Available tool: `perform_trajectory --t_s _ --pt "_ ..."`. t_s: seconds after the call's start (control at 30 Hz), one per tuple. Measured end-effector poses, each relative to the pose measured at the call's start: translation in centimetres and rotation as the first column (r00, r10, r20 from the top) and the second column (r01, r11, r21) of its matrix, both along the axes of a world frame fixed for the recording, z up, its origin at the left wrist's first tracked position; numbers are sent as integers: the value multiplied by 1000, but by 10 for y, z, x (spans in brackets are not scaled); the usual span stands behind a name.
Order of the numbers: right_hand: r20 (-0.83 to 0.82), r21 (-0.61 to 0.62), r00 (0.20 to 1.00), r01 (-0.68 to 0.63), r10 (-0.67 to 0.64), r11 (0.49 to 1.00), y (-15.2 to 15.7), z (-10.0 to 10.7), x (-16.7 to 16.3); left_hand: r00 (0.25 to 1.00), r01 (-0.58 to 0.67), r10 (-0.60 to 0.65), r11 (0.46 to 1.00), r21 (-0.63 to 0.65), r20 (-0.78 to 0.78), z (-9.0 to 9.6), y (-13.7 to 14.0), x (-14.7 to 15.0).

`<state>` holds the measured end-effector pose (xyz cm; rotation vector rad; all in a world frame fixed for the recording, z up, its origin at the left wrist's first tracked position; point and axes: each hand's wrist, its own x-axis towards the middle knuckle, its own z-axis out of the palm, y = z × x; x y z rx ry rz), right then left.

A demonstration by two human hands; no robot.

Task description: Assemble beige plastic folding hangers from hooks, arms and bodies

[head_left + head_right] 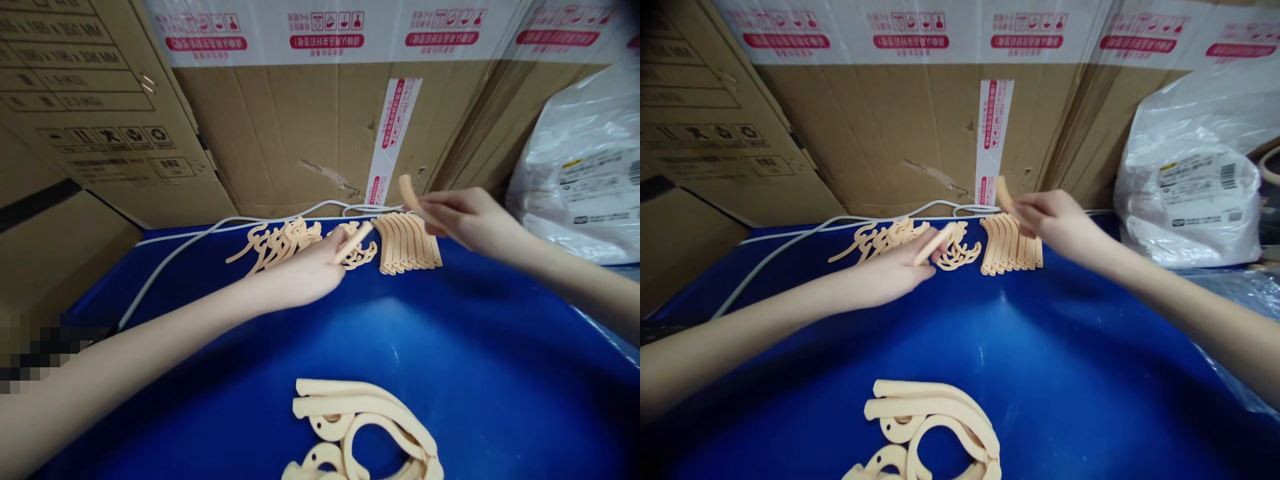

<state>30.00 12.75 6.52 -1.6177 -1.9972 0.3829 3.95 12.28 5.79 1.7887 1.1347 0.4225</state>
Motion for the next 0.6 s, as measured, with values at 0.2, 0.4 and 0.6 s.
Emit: perform_trajectory --t_s 0.2,0.4,0.6 --pt "178 -6 940 296 -290 955 16 -7 40 885 -297 372 914 278 -279 20 36 -73" --pt "182 -31 961 217 -208 976 18 -33 45 898 -385 406 911 146 -168 2 46 -122" --pt "259 2 958 125 -122 992 21 -40 41 917 -305 341 934 187 -207 -7 22 -113"
